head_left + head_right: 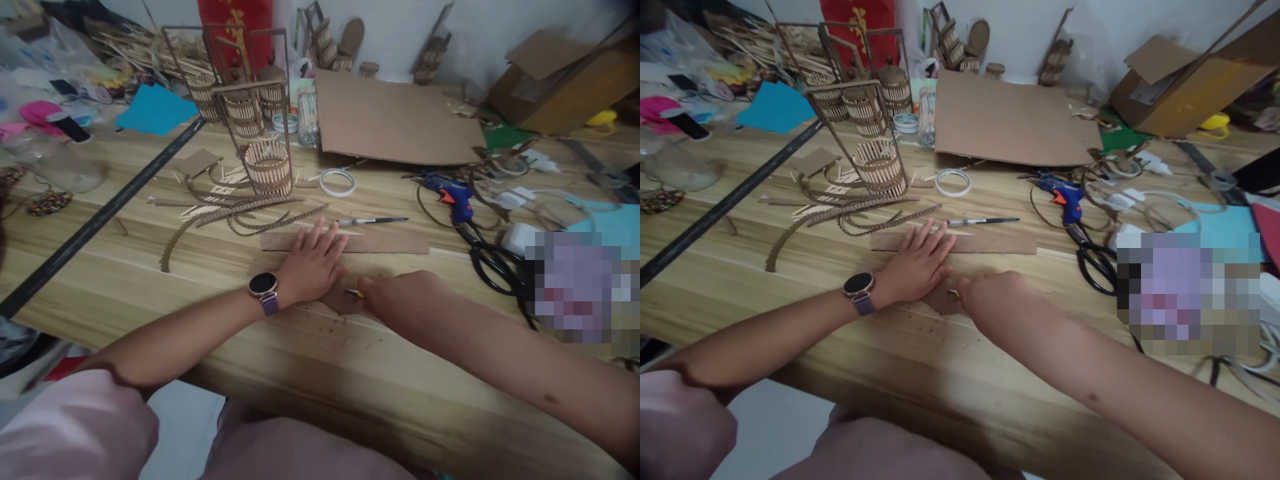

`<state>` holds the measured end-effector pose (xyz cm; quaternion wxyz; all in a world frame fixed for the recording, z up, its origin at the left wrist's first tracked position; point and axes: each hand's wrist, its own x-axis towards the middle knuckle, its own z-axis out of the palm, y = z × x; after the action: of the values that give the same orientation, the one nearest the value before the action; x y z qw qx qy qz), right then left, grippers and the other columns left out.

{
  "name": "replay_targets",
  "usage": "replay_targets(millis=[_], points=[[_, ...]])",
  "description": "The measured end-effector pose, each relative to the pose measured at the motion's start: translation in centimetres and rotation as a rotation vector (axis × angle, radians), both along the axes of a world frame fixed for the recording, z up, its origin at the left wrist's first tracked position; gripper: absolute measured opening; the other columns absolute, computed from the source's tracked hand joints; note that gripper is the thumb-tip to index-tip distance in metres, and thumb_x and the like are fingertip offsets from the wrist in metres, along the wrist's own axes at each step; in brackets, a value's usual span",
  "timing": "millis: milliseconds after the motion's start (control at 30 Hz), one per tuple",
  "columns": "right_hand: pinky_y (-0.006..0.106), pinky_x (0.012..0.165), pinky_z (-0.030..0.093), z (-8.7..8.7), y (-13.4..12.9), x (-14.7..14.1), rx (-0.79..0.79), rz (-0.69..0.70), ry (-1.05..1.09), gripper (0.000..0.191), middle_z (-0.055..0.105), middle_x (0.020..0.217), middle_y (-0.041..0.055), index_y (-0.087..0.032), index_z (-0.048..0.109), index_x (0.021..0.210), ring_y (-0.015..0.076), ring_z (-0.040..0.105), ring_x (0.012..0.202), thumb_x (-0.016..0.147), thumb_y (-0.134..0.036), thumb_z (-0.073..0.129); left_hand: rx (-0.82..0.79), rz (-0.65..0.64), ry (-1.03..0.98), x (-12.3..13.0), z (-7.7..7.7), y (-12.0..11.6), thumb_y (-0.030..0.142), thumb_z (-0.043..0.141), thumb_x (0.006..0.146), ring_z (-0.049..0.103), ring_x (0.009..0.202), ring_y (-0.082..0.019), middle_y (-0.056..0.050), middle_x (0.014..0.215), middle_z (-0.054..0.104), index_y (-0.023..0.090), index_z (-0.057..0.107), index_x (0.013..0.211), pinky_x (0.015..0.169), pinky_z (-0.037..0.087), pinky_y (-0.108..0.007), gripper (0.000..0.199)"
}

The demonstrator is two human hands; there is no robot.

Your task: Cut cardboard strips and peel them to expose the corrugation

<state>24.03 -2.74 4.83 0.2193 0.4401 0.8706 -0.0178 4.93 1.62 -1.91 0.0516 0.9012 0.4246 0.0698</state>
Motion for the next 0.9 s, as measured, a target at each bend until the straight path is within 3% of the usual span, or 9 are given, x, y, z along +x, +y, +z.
replay_targets(millis=[533, 700, 900], points=[[0.030, 0.040, 0.016, -1.1, -1.2, 3.8, -0.034, -0.114, 0.130, 0.034, 0.071, 0.056, 0.0027, -0.028, 0.066, 0.088, 0.0239, 0.065, 0.044, 0.076, 0.002, 0.058, -0.036, 0.006, 0.010, -0.2, 0.3, -0.1, 0.046, 0.039, 0.108, 0.008, 0.159, -0.043, -0.019, 0.171, 0.022, 0.012, 0.036, 0.159, 0.125, 0.013, -0.068, 0.062], [0.030, 0.039, 0.015, -0.8, -1.5, 4.4, -0.012, -0.082, 0.117, 0.039, 0.066, 0.051, 0.0002, -0.029, 0.067, 0.097, 0.0196, 0.061, 0.040, 0.076, 0.002, 0.054, -0.036, 0.001, -0.001, -0.2, 0.4, -0.2, 0.046, 0.039, 0.108, 0.008, 0.159, -0.042, -0.018, 0.171, 0.023, 0.013, 0.037, 0.159, 0.125, 0.014, -0.068, 0.061], [0.030, 0.042, 0.017, -0.5, -1.7, 5.3, -0.030, -0.070, 0.097, 0.047, 0.069, 0.055, 0.0021, -0.029, 0.070, 0.098, 0.0229, 0.065, 0.044, 0.070, 0.006, 0.055, -0.044, 0.005, 0.011, -0.3, 0.5, -0.2, 0.045, 0.039, 0.108, 0.009, 0.159, -0.043, -0.017, 0.171, 0.023, 0.012, 0.037, 0.159, 0.125, 0.012, -0.067, 0.061]])
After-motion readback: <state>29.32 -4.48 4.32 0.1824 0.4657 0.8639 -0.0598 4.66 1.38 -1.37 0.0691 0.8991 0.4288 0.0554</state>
